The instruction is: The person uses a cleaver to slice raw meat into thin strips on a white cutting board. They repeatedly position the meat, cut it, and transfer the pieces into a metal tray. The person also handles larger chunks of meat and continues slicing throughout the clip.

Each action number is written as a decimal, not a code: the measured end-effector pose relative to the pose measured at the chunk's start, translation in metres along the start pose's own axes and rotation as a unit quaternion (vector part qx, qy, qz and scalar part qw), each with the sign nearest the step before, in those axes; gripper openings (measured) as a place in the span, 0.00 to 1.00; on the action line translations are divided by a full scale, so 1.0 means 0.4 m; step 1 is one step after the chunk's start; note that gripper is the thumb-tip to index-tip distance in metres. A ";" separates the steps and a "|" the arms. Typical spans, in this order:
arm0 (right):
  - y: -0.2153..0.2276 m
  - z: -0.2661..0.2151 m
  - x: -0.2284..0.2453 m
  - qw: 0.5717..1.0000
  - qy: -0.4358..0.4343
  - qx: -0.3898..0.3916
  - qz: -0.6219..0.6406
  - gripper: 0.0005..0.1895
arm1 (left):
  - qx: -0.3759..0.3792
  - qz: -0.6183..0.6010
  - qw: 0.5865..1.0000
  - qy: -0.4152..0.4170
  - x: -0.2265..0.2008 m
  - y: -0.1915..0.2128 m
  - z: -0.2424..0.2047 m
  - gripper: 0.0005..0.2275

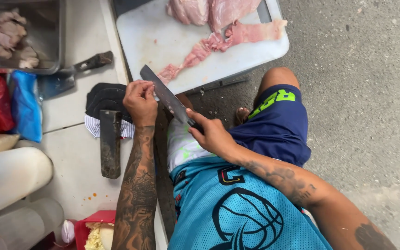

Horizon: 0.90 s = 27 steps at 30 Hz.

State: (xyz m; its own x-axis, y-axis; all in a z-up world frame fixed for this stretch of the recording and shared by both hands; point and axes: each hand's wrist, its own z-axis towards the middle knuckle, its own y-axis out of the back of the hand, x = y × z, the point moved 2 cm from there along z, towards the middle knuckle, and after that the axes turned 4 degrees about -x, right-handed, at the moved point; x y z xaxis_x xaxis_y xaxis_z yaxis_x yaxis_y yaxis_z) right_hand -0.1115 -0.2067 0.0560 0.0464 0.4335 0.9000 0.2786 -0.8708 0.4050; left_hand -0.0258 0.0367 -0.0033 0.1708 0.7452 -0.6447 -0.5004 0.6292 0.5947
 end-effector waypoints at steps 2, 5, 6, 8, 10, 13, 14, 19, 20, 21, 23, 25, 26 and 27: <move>0.059 -0.035 0.019 1.000 -0.013 0.018 0.011 0.24 | -0.006 0.011 1.000 -0.003 0.008 -0.002 -0.006 0.02; 0.129 -0.097 -0.006 0.996 -0.061 0.065 -0.004 0.27 | -0.036 0.032 0.999 -0.008 0.011 -0.014 -0.006 0.03; 0.148 -0.121 -0.023 0.998 -0.053 0.036 0.006 0.27 | -0.038 0.078 0.996 0.017 0.005 -0.028 -0.004 0.06; 0.182 -0.154 -0.040 0.999 -0.044 0.010 0.015 0.27 | -0.042 0.124 0.990 0.044 -0.016 -0.059 -0.003 0.09; 0.227 -0.170 -0.045 0.985 -0.100 -0.099 0.097 0.27 | 0.035 0.138 0.990 0.009 -0.050 -0.103 0.005 0.19; 0.279 -0.204 -0.096 0.971 -0.090 -0.172 0.136 0.27 | 0.112 0.078 0.989 0.051 -0.109 -0.126 0.026 0.08; 0.286 -0.211 -0.105 0.971 -0.087 -0.172 0.139 0.27 | 0.110 0.080 0.990 0.048 -0.132 -0.090 0.059 0.08; 0.318 -0.230 -0.165 0.942 -0.093 -0.244 0.212 0.29 | -0.017 -0.242 0.951 0.191 -0.349 0.156 0.232 0.10; 0.322 -0.230 -0.166 0.940 -0.090 -0.251 0.213 0.29 | -0.014 -0.246 0.951 0.185 -0.320 0.178 0.251 0.10; 0.323 -0.231 -0.166 0.936 -0.094 -0.252 0.226 0.29 | -0.095 -0.318 0.923 0.196 -0.287 0.209 0.271 0.08; 0.318 -0.228 -0.168 0.932 -0.094 -0.254 0.243 0.29 | -0.173 -0.386 0.884 0.202 -0.247 0.229 0.306 0.07; 0.305 -0.227 -0.178 0.928 -0.092 -0.254 0.256 0.29 | -0.188 -0.462 0.829 0.251 -0.223 0.190 0.334 0.06; 0.302 -0.232 -0.174 0.927 -0.092 -0.258 0.257 0.29 | -0.184 -0.464 0.830 0.249 -0.246 0.119 0.327 0.06; 0.298 -0.237 -0.170 0.924 -0.089 -0.261 0.264 0.28 | -0.156 -0.384 0.877 0.243 -0.270 0.048 0.320 0.06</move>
State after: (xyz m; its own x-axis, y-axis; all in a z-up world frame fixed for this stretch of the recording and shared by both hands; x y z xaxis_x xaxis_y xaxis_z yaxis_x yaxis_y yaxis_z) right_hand -0.1723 -0.3619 0.0584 0.2144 -0.0927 0.9723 -0.3274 -0.9447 -0.0179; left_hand 0.0549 -0.0035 0.1394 0.2161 -0.1023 -0.9710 -0.6172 0.7562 -0.2170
